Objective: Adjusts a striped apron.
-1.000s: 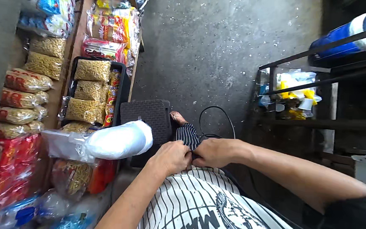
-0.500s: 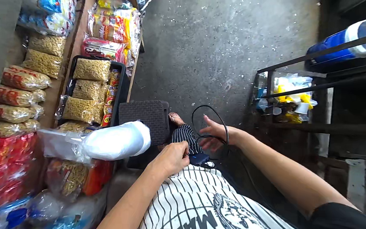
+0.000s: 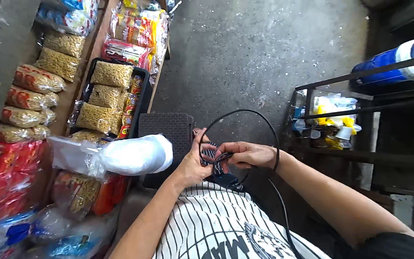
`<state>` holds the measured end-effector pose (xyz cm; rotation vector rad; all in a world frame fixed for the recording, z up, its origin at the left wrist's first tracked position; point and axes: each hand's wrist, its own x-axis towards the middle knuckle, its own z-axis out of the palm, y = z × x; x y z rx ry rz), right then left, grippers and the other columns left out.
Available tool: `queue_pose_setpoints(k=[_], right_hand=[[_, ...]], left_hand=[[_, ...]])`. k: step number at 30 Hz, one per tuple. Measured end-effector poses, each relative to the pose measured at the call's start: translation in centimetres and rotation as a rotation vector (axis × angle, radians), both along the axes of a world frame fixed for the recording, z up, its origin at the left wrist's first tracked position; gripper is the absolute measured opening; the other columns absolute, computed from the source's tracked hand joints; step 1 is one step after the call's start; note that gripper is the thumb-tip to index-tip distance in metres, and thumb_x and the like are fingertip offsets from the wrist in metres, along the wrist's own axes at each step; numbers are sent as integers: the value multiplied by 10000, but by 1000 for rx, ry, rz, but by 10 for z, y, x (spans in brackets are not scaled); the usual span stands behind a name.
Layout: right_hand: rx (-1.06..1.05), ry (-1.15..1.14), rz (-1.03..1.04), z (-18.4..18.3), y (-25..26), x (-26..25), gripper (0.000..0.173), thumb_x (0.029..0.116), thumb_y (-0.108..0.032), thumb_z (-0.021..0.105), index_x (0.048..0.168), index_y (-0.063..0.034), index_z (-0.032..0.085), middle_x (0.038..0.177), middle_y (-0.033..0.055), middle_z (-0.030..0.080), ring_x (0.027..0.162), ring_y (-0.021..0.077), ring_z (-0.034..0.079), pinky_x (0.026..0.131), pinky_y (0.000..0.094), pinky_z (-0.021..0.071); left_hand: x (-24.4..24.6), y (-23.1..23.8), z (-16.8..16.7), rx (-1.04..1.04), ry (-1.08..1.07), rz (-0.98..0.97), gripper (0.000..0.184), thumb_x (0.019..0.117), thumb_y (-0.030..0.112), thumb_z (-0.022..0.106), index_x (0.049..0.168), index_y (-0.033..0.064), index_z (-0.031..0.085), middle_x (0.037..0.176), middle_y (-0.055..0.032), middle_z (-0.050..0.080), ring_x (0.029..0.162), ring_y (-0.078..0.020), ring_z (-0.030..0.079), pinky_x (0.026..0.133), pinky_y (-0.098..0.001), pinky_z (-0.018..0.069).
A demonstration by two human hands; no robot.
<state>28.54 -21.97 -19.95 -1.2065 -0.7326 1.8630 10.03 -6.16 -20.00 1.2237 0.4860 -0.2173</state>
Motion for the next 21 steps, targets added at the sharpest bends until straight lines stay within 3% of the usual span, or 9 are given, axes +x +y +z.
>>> queue_pose_setpoints(k=[3, 5, 7, 11, 13, 15, 16, 19, 21], right_hand=[[-142, -71, -149, -2, 1, 0, 268, 984, -38, 409, 1165, -79, 602, 816, -62, 680, 465, -59, 390, 417, 123, 293], [-239, -108, -230, 4, 10, -7, 234, 1007, -29, 402, 1171, -57, 567, 774, -56, 643, 451, -44, 372, 412, 129, 289], [-242, -71, -238, 8, 17, -19, 178, 1027, -69, 444, 1176, -67, 542, 791, -49, 639, 475, -30, 404, 437, 141, 322], [-30, 120, -40, -15, -2, 0, 443, 997, -352, 567, 1356, -92, 564, 1146, 8, 719, 872, 100, 698, 762, 279, 589], [-137, 15, -150, -27, -16, 29, 502, 983, -356, 542, 1367, -33, 568, 1215, 81, 694, 1047, 200, 697, 902, 387, 586], [-224, -149, -444, -35, -23, 58, 450, 1073, -335, 419, 1367, -16, 538, 1239, 94, 673, 1099, 217, 676, 938, 409, 563], [-177, -203, -538, -31, -20, 70, 538, 1080, -448, 381, 1425, -51, 493, 1301, 76, 653, 1150, 213, 661, 965, 418, 552], [176, -439, -267, 9, 5, 73, 1041, 860, -854, 429, 1527, -57, 371, 1454, 70, 580, 1306, 201, 576, 1060, 414, 499], [248, -569, 46, 29, 23, 52, 978, 784, -711, 678, 1452, -18, 504, 1371, 76, 627, 1266, 152, 575, 1062, 391, 483]], left_hand=[[-7, 4, 3, -101, -42, -10, 758, 910, 9, 538, 1566, -5, 159, 1282, -105, 630, 1050, -169, 695, 867, -344, 601], [-10, 3, 5, -26, -29, 7, 823, 937, 151, 643, 1562, -27, 138, 1254, -99, 619, 1067, -158, 679, 889, -332, 594], [-5, 0, 8, 216, 71, -51, 796, 935, 135, 680, 1560, -28, 216, 1128, -79, 626, 937, -98, 665, 829, -251, 572], [-5, 2, 5, 554, 145, 30, 268, 1015, 76, 549, 1248, -39, 615, 1089, -137, 686, 799, -118, 707, 750, -264, 604], [-7, 3, 6, 532, 70, 67, 227, 1041, 121, 550, 1146, -29, 684, 1020, -99, 711, 725, -61, 686, 693, -204, 587], [-6, 6, 11, 445, 46, 31, 243, 1038, 212, 589, 1064, -3, 700, 885, -31, 726, 674, -25, 671, 659, -184, 574], [-3, 9, 13, 434, 35, -7, 276, 1032, 269, 604, 1008, 12, 703, 824, -2, 717, 653, -9, 657, 645, -177, 560], [5, 8, 12, 670, -173, -107, 394, 1055, 332, 549, 953, -9, 718, 774, -66, 695, 677, -88, 666, 672, -249, 563], [16, 5, 10, 931, -430, -88, 403, 1063, 315, 534, 903, -12, 708, 729, -109, 677, 648, -169, 666, 621, -306, 552]])
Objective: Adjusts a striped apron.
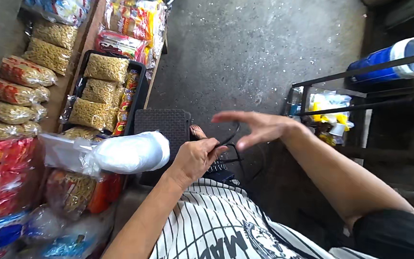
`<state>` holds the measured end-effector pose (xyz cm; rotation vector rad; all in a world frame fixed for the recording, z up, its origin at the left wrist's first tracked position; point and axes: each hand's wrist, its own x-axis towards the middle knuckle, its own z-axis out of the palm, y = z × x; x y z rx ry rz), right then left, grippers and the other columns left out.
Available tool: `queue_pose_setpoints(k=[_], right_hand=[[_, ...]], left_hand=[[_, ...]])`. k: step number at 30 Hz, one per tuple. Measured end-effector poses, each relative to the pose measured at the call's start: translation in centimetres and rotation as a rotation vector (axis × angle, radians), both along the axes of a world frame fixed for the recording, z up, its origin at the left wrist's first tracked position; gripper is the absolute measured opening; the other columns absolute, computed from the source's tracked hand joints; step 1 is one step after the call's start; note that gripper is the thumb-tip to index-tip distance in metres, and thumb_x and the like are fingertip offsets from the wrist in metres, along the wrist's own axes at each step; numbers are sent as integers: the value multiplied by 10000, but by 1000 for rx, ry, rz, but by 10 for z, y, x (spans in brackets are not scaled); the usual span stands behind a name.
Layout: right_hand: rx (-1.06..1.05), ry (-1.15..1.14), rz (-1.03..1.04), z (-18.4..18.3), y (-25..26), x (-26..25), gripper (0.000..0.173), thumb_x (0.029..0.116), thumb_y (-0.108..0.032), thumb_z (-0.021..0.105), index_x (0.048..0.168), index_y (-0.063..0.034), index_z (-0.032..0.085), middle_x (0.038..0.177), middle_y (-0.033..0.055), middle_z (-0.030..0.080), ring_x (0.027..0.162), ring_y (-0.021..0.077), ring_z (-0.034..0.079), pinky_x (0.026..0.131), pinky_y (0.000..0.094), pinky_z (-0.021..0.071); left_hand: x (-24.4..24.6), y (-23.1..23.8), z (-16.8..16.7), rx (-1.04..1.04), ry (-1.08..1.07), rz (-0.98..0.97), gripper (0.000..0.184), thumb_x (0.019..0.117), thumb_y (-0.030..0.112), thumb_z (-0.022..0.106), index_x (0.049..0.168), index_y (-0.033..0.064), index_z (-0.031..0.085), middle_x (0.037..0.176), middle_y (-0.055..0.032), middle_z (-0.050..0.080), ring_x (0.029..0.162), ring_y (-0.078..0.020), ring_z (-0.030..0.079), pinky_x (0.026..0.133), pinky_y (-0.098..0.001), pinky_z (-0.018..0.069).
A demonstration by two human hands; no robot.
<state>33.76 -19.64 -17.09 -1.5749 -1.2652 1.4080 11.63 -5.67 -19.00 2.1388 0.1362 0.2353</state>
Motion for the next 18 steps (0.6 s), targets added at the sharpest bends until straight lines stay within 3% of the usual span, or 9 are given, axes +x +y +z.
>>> queue_pose_setpoints(k=[2, 3, 6, 8, 9, 10, 11, 14, 18], right_hand=[[-101, 131, 208, -4, 5, -19, 627, 872, -476, 731, 1257, 12, 649, 1102, 41, 734, 1002, 61, 670, 906, 285, 549], [-166, 281, 282, -11, 4, -26, 483, 947, -385, 676, 1211, 19, 670, 1067, 23, 755, 956, 47, 701, 885, 253, 564], [-209, 565, 172, -27, -10, -46, 305, 1044, -266, 515, 1111, -21, 683, 941, -34, 761, 838, 66, 732, 824, 274, 609], [-266, 533, -4, -22, -20, -48, 233, 1043, -216, 486, 1074, -66, 661, 728, -103, 659, 606, 6, 633, 612, 212, 568], [-293, 435, -42, -16, -23, -45, 229, 1050, -212, 485, 1100, -58, 647, 665, -115, 580, 537, -24, 556, 537, 170, 506], [-318, 282, -24, -8, -25, -41, 232, 1064, -222, 487, 1132, -47, 624, 669, -91, 522, 529, -30, 493, 520, 156, 447], [-346, 117, 31, 0, -27, -39, 269, 1074, -238, 502, 1181, -22, 620, 729, -21, 530, 574, 18, 482, 557, 200, 434], [-445, -125, 209, 17, -28, -43, 471, 1052, -393, 558, 1332, -16, 585, 991, 184, 681, 868, 288, 657, 808, 502, 518], [-429, -173, 301, 30, -30, -54, 621, 1084, -531, 344, 1279, -9, 618, 926, 208, 678, 889, 371, 669, 797, 580, 490]], left_hand=[[8, 1, 1, 189, -144, 33, 383, 1057, 299, 536, 837, 14, 666, 692, -96, 629, 620, -192, 641, 564, -313, 524], [9, 1, -1, 244, -152, 76, 379, 1052, 294, 541, 809, 21, 643, 671, -90, 600, 597, -196, 624, 532, -314, 505], [2, -3, -4, 97, 32, 164, 417, 1059, 318, 523, 823, -2, 647, 665, -99, 615, 582, -184, 637, 537, -324, 520], [1, -1, 1, -194, 253, 115, 420, 1057, 360, 534, 986, -34, 660, 779, -97, 657, 639, -132, 644, 618, -287, 555], [-1, 5, 3, -320, 412, 39, 440, 1035, 388, 571, 1149, -35, 614, 912, -96, 667, 724, -125, 653, 692, -288, 564], [-2, 11, 1, -392, 575, -44, 536, 996, 406, 633, 1300, -24, 533, 1054, -110, 668, 844, -155, 667, 785, -323, 562], [-6, 14, -5, -395, 716, -121, 604, 965, 396, 687, 1355, -25, 495, 1132, -147, 670, 934, -221, 684, 856, -398, 563], [-7, 14, -15, -280, 964, -368, 454, 990, 331, 675, 1219, -58, 628, 1157, -225, 668, 1090, -339, 651, 987, -521, 494], [11, 13, -4, -119, 1115, -568, 295, 1035, 226, 571, 1095, -42, 681, 1048, -218, 672, 1010, -354, 640, 901, -546, 485]])
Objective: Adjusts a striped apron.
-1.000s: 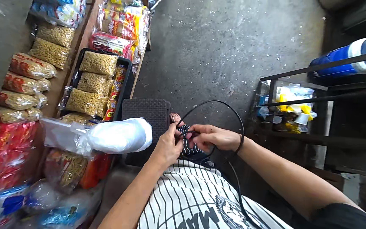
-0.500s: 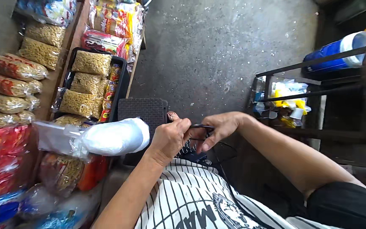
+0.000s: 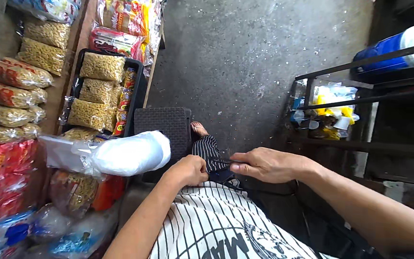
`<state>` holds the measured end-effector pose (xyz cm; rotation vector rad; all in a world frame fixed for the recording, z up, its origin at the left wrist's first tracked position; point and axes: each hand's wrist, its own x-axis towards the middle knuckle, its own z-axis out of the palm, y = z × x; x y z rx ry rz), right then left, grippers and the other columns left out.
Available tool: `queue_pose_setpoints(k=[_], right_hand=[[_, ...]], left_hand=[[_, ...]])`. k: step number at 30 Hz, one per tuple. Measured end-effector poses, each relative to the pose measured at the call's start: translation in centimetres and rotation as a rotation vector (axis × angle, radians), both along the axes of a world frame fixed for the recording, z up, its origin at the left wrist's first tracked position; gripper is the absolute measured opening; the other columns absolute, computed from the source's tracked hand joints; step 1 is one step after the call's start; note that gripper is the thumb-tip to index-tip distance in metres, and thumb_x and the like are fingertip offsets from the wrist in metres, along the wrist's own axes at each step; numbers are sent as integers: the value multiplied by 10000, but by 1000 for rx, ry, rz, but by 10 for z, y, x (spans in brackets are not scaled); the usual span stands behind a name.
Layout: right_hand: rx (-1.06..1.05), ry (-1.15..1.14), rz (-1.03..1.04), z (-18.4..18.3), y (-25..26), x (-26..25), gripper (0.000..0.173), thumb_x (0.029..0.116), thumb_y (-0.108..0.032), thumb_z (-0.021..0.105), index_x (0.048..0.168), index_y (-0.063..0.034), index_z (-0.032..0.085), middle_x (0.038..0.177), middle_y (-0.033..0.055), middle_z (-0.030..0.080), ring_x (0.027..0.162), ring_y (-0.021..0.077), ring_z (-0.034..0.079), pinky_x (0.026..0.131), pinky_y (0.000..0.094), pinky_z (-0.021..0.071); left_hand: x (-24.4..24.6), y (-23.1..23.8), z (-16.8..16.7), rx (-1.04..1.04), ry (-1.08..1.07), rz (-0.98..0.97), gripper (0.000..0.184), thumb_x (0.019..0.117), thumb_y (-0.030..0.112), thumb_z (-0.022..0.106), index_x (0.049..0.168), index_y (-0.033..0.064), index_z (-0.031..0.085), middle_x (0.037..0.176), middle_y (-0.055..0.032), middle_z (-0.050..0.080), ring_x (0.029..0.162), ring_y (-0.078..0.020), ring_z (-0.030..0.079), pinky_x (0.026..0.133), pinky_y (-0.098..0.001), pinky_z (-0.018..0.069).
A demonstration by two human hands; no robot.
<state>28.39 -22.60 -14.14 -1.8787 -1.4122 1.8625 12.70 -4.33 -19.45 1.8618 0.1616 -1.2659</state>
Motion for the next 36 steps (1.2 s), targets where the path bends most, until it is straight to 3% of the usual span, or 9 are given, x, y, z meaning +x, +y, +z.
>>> queue_pose_setpoints(k=[4, 6, 11, 16, 20, 26, 28, 31, 36], right_hand=[[13, 89, 93, -5, -3, -7, 751, 1034, -642, 366, 1395, -13, 560, 1005, 247, 701, 951, 421, 689, 854, 626, 500], [21, 120, 93, -12, -4, -7, 715, 1054, -600, 343, 1405, -20, 570, 1062, 255, 705, 1014, 426, 686, 895, 637, 485], [1, -68, 130, -25, 13, -14, 528, 1092, -467, 409, 1289, -57, 678, 973, 228, 717, 948, 418, 686, 863, 621, 480], [-38, -152, -32, -33, 18, -8, 536, 1089, -452, 433, 1078, 18, 690, 886, 214, 671, 873, 385, 655, 804, 587, 480], [-37, -323, 39, -22, 19, -24, 581, 1093, -466, 400, 1019, 43, 669, 844, 254, 669, 870, 460, 674, 757, 620, 488], [-75, -355, 97, -11, 28, -62, 564, 1113, -413, 341, 1059, 74, 622, 892, 291, 671, 920, 492, 679, 765, 613, 502], [-125, -221, 119, -13, 39, -61, 585, 1115, -435, 321, 1095, 77, 601, 962, 291, 663, 997, 480, 660, 834, 610, 489], [-154, 25, 178, -21, 43, -39, 541, 1128, -379, 316, 1270, 69, 584, 1117, 288, 652, 1106, 438, 632, 966, 605, 450], [-102, -180, 49, -37, 54, -63, 340, 1095, -187, 419, 1188, 79, 609, 1133, 298, 651, 1120, 467, 630, 936, 610, 478]], left_hand=[[-3, 4, -4, -1, -21, 121, 296, 1057, 206, 530, 1049, -51, 676, 976, -197, 658, 913, -303, 626, 843, -490, 488], [-10, 5, -8, -39, -15, 229, 297, 1063, 216, 530, 1063, -43, 674, 955, -166, 651, 869, -247, 608, 818, -439, 485], [-18, -1, -4, -25, -47, 364, 274, 1058, 205, 524, 1094, -33, 655, 949, -147, 643, 846, -223, 605, 804, -407, 492], [-30, 0, -6, -39, -100, 441, 259, 1043, 190, 529, 1069, -33, 658, 918, -143, 635, 822, -216, 595, 784, -406, 488], [-26, -2, 2, 32, -42, 438, 245, 1043, 186, 514, 1067, -20, 645, 894, -135, 614, 821, -237, 589, 775, -431, 481], [-19, -9, 16, 80, -35, 402, 262, 1059, 170, 460, 1124, -27, 619, 927, -161, 620, 878, -284, 613, 812, -463, 491], [-19, -9, 14, 70, -47, 443, 259, 1059, 168, 463, 1118, -29, 620, 916, -151, 615, 861, -266, 605, 806, -444, 488], [-22, -10, 13, 61, -79, 475, 253, 1058, 173, 469, 1102, -25, 619, 880, -128, 601, 811, -235, 587, 766, -413, 483], [-26, -6, 5, 36, -123, 508, 252, 1054, 157, 488, 1127, -43, 622, 921, -145, 627, 830, -229, 607, 794, -400, 499]])
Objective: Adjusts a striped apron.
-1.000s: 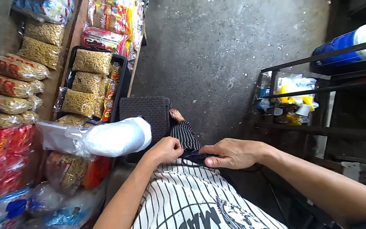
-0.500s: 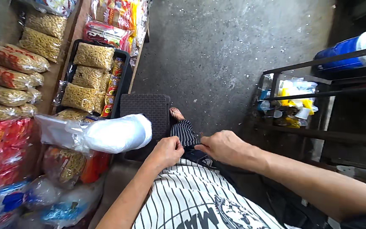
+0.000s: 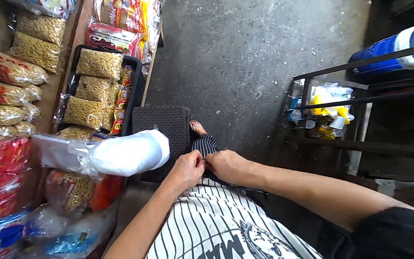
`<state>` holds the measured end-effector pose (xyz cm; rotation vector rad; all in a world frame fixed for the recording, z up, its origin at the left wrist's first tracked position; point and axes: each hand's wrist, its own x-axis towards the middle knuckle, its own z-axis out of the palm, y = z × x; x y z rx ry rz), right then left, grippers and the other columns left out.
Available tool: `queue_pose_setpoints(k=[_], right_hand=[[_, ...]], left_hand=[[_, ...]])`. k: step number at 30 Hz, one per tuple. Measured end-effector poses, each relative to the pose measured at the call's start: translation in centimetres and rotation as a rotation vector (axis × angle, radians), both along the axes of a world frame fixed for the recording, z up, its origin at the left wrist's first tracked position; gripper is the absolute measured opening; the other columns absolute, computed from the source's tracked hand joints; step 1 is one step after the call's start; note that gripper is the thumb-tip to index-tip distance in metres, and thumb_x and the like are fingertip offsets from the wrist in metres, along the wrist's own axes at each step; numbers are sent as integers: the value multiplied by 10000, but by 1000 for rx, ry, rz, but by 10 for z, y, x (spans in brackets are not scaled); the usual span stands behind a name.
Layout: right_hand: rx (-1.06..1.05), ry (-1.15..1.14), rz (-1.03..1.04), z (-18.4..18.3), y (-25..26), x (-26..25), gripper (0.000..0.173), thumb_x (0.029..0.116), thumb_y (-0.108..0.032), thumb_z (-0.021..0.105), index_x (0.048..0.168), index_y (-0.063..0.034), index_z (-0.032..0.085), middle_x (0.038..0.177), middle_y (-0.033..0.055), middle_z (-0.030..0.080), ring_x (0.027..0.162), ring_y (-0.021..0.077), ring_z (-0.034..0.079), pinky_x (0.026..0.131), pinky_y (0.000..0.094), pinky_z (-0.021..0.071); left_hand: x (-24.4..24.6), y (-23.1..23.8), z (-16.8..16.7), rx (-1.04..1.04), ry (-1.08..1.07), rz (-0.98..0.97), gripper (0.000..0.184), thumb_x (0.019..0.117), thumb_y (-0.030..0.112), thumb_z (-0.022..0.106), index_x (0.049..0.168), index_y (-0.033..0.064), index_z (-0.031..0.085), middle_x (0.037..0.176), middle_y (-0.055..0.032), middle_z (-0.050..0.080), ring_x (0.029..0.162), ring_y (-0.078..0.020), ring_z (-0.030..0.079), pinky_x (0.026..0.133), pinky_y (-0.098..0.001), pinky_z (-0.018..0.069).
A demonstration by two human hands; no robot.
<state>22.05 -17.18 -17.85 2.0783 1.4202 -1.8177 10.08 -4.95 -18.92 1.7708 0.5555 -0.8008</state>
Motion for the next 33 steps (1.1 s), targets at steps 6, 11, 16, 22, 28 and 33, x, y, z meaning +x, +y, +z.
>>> queue_pose_setpoints(k=[6, 11, 16, 22, 28, 33], right_hand=[[29, 255, 14, 7, -3, 36, 476, 1085, -342, 500, 1427, -21, 580, 1354, 260, 576, 1242, 399, 566, 1068, 549, 416], [52, 158, 69, 33, -20, 61, 529, 1059, -322, 566, 1497, -44, 463, 1111, 254, 689, 987, 415, 679, 926, 598, 489], [491, 50, -50, 17, -36, 25, 226, 1019, -156, 569, 984, 23, 702, 835, 190, 694, 802, 355, 699, 712, 515, 542], [554, -95, -51, 9, -26, -4, 189, 996, -83, 533, 923, 38, 659, 781, 198, 667, 786, 373, 703, 684, 500, 548], [464, -55, 8, -4, -20, -8, 211, 1012, -80, 513, 965, 67, 658, 835, 239, 681, 848, 420, 703, 728, 550, 535], [183, 218, 147, 13, -14, 37, 484, 1102, -388, 421, 1365, -53, 652, 1288, 233, 621, 1234, 428, 547, 1038, 593, 415]], left_hand=[[-4, 3, -4, -43, 43, -75, 264, 1054, 167, 508, 1159, -47, 624, 995, -183, 655, 914, -271, 637, 861, -447, 505], [-8, 0, -4, -7, 26, -41, 264, 1050, 178, 503, 1134, -35, 636, 957, -170, 659, 888, -262, 643, 832, -439, 512], [-5, -5, -3, -5, -19, 57, 228, 1036, 182, 527, 1064, -15, 639, 833, -85, 608, 740, -162, 578, 712, -348, 483], [-9, -6, -6, -50, -82, 183, 204, 1018, 171, 561, 1007, -17, 640, 778, -40, 582, 690, -94, 546, 676, -281, 468], [-18, -6, -9, -153, -3, 322, 127, 1012, 132, 594, 981, 15, 633, 702, 50, 546, 594, 8, 491, 596, -178, 429], [-20, -2, -10, -173, 57, 247, 175, 1029, 176, 572, 1005, 13, 631, 728, 13, 560, 613, -41, 515, 617, -231, 456]])
